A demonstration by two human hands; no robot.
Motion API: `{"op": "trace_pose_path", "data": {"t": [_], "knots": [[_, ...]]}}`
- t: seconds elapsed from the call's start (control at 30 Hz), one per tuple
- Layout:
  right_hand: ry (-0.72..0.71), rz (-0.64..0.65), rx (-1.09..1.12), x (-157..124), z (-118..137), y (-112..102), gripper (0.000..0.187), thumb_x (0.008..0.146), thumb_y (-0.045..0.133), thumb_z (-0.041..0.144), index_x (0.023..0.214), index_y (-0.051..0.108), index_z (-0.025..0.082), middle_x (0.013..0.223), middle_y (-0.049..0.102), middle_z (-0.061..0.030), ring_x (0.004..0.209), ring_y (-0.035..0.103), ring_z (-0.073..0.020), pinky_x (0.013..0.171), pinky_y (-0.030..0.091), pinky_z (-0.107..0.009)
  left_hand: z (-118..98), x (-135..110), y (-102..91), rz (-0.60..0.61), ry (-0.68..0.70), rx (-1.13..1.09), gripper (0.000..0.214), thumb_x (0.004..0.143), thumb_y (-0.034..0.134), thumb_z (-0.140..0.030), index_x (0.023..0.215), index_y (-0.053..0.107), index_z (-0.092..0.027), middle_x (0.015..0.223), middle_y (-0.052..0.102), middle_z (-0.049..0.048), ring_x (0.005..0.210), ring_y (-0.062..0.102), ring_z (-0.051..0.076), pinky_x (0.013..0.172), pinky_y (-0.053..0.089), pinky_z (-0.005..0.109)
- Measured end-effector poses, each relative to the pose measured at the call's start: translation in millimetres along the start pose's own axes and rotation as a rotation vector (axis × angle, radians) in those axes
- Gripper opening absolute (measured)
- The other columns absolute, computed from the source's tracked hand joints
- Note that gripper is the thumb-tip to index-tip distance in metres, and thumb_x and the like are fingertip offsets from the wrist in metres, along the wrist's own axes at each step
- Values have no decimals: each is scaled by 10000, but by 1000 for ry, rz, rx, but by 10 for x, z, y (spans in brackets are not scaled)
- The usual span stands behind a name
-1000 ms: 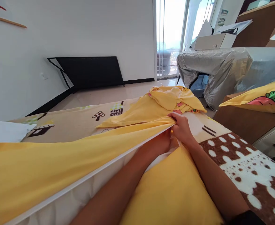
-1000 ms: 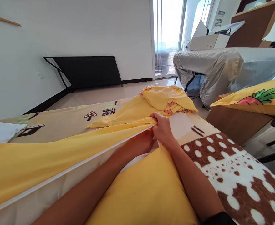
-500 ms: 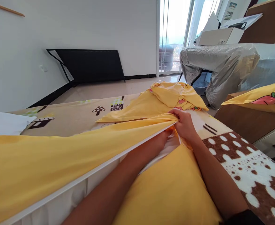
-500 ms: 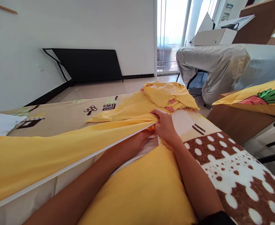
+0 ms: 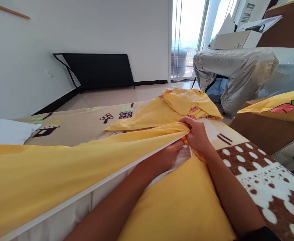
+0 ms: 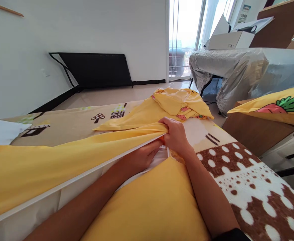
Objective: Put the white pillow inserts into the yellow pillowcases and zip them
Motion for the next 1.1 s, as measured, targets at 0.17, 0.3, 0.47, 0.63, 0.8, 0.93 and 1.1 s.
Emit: {"op": "trace_pose_path", "data": {"t": [0.17, 0.3, 0.47, 0.63, 0.8, 0.93, 1.1], "knots": [[-2, 0, -12, 6, 4, 13, 334, 545, 443, 128, 816, 628, 189, 712, 624, -3, 656, 532, -160, 617, 367, -249, 6, 9, 39, -68, -53, -138, 322, 934, 325, -332, 1095, 598, -275, 1256, 589, -11, 1159, 527, 160, 1089, 359, 328], [12, 48, 68, 8, 9, 31, 318, 546, 442, 127, 797, 630, 185, 689, 632, 10, 644, 537, -150, 602, 369, -238, 51, -11, 125, -158, -86, -254, 343, 938, 315, -366, 1094, 600, -258, 1236, 604, -9, 1111, 561, 141, 1040, 414, 288], [20, 87, 115, 12, 13, 35, 339, 540, 435, 108, 795, 647, 176, 690, 643, 19, 652, 550, -143, 604, 375, -229, 35, -34, 127, -161, -60, -90, 353, 941, 304, -363, 1134, 593, -296, 1181, 635, -12, 1158, 539, 160, 1096, 360, 343], [31, 67, 145, 13, 20, 24, 317, 559, 438, 98, 779, 655, 169, 680, 642, 21, 648, 554, -140, 603, 382, -226, 33, 21, 137, -133, -80, 42, 352, 944, 293, -350, 1100, 601, -278, 1214, 619, 4, 1210, 500, 181, 1134, 296, 388], [41, 63, 190, 6, 25, 27, 331, 560, 430, 89, 787, 661, 159, 685, 642, 16, 656, 560, -141, 610, 388, -224, 124, 67, 212, -178, -179, -14, 404, 946, 275, -381, 1236, 536, -280, 1253, 598, 10, 1286, 423, 193, 1153, 252, 414], [53, 72, 239, 4, 14, 43, 337, 575, 437, 91, 806, 674, 152, 693, 643, 15, 661, 557, -140, 614, 392, -220, 175, 70, 257, -242, -261, -38, 413, 943, 287, -398, 1219, 560, -256, 1272, 587, 24, 1308, 397, 202, 1156, 235, 423], [57, 53, 294, -5, -2, 78, 364, 582, 438, 85, 837, 690, 151, 696, 641, 18, 654, 544, -133, 596, 388, -212, 159, 89, 267, -313, -349, -135, 352, 908, 401, -400, 1152, 608, -253, 1253, 600, 31, 1297, 413, 224, 1157, 217, 434]]}}
Point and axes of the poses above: each hand's wrist, its own x-axis towards the middle knuckle, its own y-axis out of the palm, z = x × y, the point moved 2 cm from there along x, towards the middle knuckle
